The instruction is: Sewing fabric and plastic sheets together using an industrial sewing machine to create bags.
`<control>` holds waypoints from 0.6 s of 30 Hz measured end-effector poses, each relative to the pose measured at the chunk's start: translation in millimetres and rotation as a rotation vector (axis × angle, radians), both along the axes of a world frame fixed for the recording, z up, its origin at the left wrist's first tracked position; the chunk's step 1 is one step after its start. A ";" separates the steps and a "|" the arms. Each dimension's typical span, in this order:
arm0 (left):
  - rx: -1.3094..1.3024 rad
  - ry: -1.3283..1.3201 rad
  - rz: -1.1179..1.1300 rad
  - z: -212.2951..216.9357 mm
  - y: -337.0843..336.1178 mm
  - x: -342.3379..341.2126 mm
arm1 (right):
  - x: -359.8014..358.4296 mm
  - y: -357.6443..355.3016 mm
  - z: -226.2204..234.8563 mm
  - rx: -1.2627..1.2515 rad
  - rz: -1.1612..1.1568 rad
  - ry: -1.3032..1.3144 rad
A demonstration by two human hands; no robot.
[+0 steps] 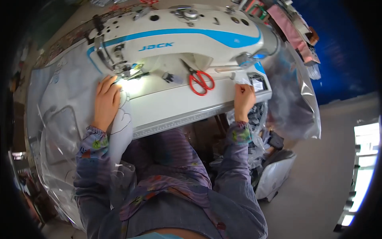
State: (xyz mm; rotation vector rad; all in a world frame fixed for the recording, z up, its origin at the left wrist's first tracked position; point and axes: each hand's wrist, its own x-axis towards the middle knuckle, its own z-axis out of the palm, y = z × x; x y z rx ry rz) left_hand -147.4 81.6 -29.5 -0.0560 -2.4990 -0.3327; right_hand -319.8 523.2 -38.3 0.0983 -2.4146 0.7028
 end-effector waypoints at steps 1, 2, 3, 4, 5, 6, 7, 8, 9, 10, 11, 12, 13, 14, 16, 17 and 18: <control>-0.014 -0.008 0.031 3.5 1.5 6.7 | 9.1 -16.3 10.9 -0.052 -0.070 -0.002; 0.147 0.016 0.010 7.3 3.7 13.1 | 23.5 -36.8 21.1 -0.109 0.061 0.022; 0.309 0.048 -0.017 11.5 6.9 19.9 | 41.5 -60.6 29.7 -0.190 0.121 0.018; 0.417 0.033 0.008 15.6 10.0 24.3 | 60.7 -93.5 31.1 -0.283 0.303 -0.023; 0.528 0.024 0.017 19.2 13.7 26.3 | 82.5 -127.9 29.8 -0.259 0.466 -0.081; 0.612 0.028 0.062 22.0 18.4 28.3 | 100.6 -164.5 26.1 -0.277 0.634 -0.146; 0.657 0.041 0.043 23.8 21.9 27.4 | 113.1 -202.4 20.5 -0.283 0.727 -0.144; 0.704 0.054 0.016 24.5 25.6 26.8 | 120.8 -236.7 14.5 -0.259 0.761 -0.098; 0.694 0.057 0.030 23.7 28.0 25.6 | 126.2 -265.0 9.0 -0.243 0.769 -0.102; 0.679 -0.004 -0.005 21.9 29.3 24.1 | 129.4 -287.2 4.6 -0.195 0.754 -0.093; 0.658 -0.054 -0.060 19.2 29.3 23.9 | 130.5 -304.0 1.6 -0.135 0.751 -0.073; 0.681 -0.129 -0.041 16.0 27.1 22.6 | 134.0 -311.1 0.1 -0.058 0.747 -0.131; 0.684 -0.116 -0.022 12.9 22.8 23.3 | 133.7 -313.4 0.6 0.002 0.735 -0.173; 0.564 -0.160 -0.060 9.7 17.0 24.0 | 132.8 -309.3 2.3 0.004 0.733 -0.161; 0.450 -0.198 -0.090 4.0 4.9 23.4 | 128.5 -289.4 6.8 -0.092 0.866 -0.322; 0.359 -0.184 -0.154 1.8 -0.3 22.3 | 123.8 -279.3 8.1 -0.123 0.893 -0.252; 0.276 -0.156 -0.235 0.5 -5.3 20.4 | 118.0 -269.7 8.7 -0.174 0.889 -0.243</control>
